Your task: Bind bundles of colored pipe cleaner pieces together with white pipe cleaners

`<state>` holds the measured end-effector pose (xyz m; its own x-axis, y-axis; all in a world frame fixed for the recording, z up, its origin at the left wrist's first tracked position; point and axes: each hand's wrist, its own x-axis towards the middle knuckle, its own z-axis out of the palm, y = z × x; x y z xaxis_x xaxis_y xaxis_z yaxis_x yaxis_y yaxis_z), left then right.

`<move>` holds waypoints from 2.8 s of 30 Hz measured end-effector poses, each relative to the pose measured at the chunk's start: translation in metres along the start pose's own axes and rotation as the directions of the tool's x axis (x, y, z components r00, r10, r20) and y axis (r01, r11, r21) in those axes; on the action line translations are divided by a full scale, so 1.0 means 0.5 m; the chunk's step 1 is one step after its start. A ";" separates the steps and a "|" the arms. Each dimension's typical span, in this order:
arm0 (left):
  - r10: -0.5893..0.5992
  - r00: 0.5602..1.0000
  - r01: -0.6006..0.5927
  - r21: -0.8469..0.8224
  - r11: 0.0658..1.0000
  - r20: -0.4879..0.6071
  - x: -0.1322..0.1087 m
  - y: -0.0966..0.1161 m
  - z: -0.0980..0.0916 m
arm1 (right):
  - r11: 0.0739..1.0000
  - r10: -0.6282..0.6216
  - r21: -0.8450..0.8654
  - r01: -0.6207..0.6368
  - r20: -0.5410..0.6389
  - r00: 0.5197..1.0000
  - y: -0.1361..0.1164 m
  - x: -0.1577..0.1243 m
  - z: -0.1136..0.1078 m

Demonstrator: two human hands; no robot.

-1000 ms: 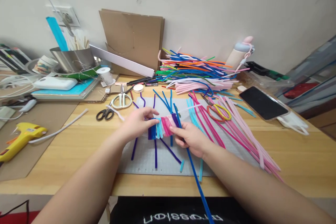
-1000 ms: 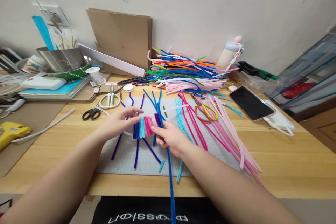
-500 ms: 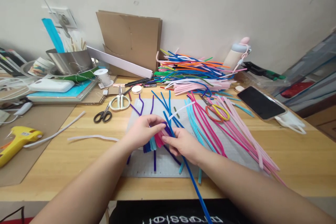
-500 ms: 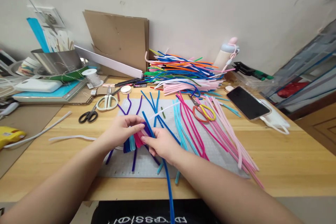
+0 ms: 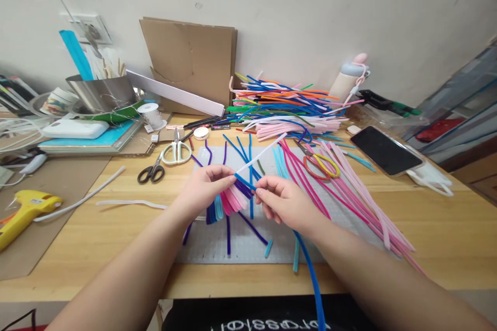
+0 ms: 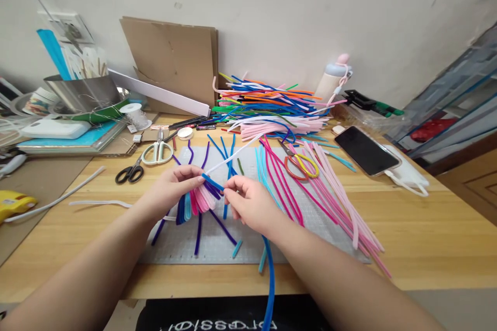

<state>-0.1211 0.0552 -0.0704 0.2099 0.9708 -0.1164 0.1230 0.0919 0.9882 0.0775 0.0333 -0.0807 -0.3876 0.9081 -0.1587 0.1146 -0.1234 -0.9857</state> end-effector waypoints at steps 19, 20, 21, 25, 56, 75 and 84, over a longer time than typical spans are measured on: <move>0.214 0.973 -0.232 0.402 0.886 0.088 -0.028 0.015 0.031 | 0.895 -0.366 -0.308 0.324 -0.087 0.927 0.018 -0.006 0.015; 0.206 0.976 -0.218 0.395 0.893 0.073 -0.028 0.015 0.032 | 0.900 -0.363 -0.297 0.318 -0.109 0.926 0.018 -0.005 0.016; 0.199 0.978 -0.205 0.390 0.898 0.056 -0.028 0.015 0.032 | 0.908 -0.360 -0.281 0.312 -0.137 0.923 0.019 -0.005 0.017; 0.201 0.979 -0.193 0.375 0.907 0.017 -0.025 0.017 0.031 | 0.974 -0.223 -0.017 0.224 -0.183 0.957 0.018 -0.002 0.021; 0.071 0.983 -0.124 0.333 0.935 0.168 -0.028 0.011 0.036 | 0.961 -0.108 0.225 0.160 -0.228 0.968 0.029 0.003 0.040; 0.100 0.988 -0.135 0.336 0.932 0.119 -0.024 0.005 0.036 | 0.951 -0.136 0.229 0.209 -0.297 0.945 0.031 0.005 0.037; 0.041 0.990 -0.082 0.321 0.944 0.133 -0.021 -0.001 0.038 | 0.941 -0.045 0.319 0.109 -0.200 0.979 0.029 0.006 0.039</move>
<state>-0.1051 0.0407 -0.0717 0.3418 0.9357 -0.0878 0.4097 -0.0643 0.9099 0.0599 0.0263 -0.0967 -0.2011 0.9745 -0.0998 -0.2262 -0.1453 -0.9632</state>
